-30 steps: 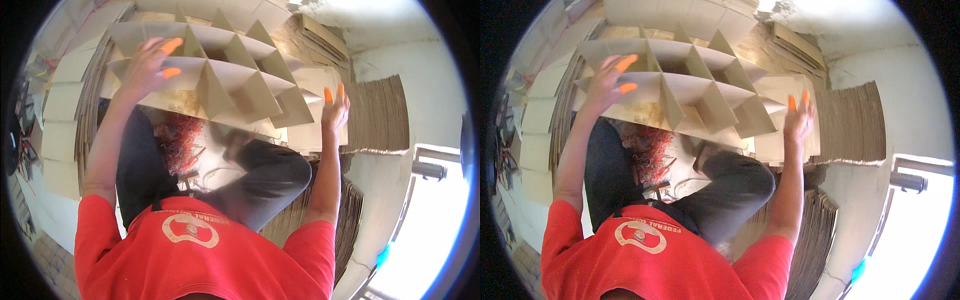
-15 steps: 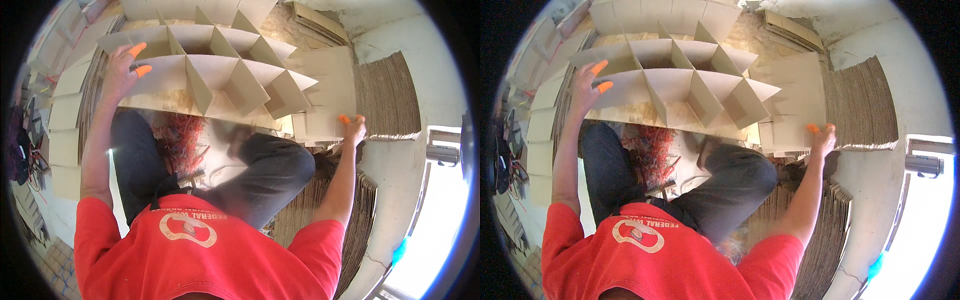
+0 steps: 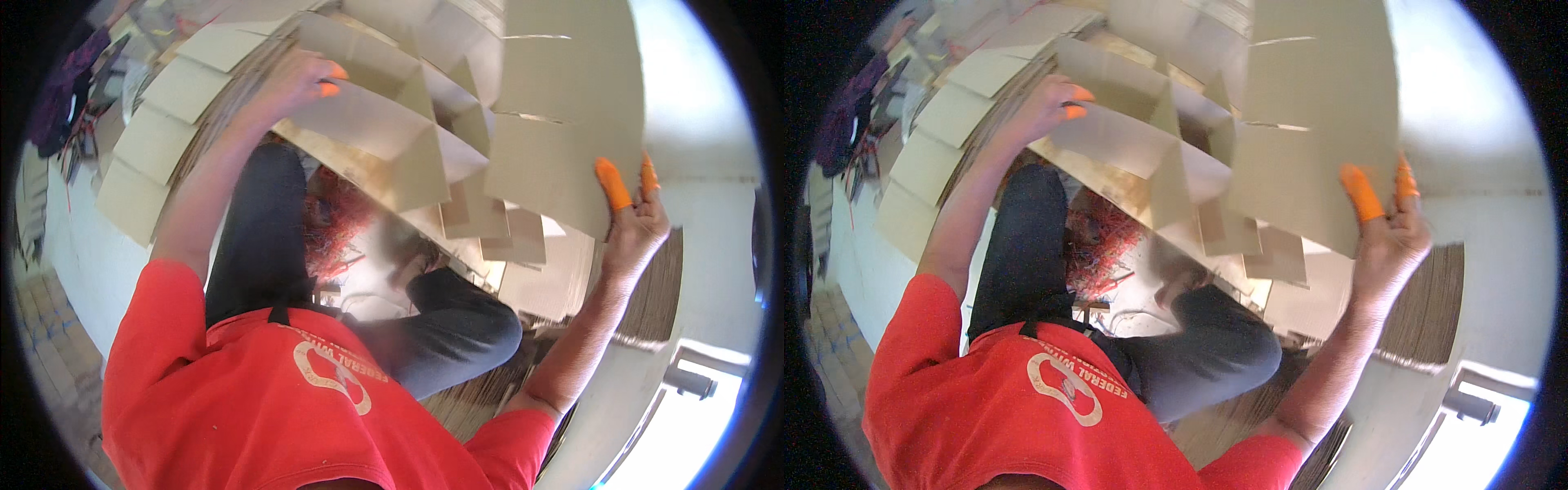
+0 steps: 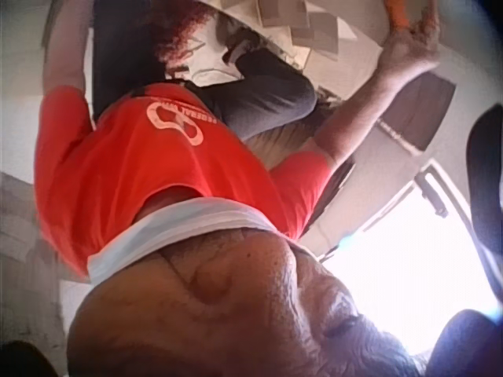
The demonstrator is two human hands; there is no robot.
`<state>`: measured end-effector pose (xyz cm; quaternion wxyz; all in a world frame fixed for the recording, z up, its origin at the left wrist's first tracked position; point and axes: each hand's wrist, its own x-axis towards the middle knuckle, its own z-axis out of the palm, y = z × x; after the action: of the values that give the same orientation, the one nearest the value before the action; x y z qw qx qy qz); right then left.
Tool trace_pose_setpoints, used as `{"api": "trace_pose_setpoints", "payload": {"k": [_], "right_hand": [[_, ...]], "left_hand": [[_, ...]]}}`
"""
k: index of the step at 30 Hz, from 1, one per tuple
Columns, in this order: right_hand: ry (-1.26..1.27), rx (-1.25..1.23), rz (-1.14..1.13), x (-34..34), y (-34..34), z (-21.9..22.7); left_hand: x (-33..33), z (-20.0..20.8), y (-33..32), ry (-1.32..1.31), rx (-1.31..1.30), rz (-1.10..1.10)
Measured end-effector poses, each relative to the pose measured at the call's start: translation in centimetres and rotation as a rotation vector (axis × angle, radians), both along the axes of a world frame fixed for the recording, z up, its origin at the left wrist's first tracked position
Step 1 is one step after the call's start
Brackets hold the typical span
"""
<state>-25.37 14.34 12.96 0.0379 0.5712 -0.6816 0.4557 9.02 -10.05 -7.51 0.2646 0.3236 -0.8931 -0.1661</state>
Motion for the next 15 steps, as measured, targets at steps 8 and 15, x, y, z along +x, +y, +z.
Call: {"api": "trace_pose_setpoints", "payload": {"k": [8,15], "right_hand": [[-0.284,0.154,0.312,10.4,-8.0,-2.5],[-0.088,0.244,0.245,11.6,-10.3,-3.6]], "left_hand": [[-0.1,0.1,0.7,0.098,-0.027,-0.012],[-0.5,-0.8,0.1,0.092,-0.022,0.003]]}}
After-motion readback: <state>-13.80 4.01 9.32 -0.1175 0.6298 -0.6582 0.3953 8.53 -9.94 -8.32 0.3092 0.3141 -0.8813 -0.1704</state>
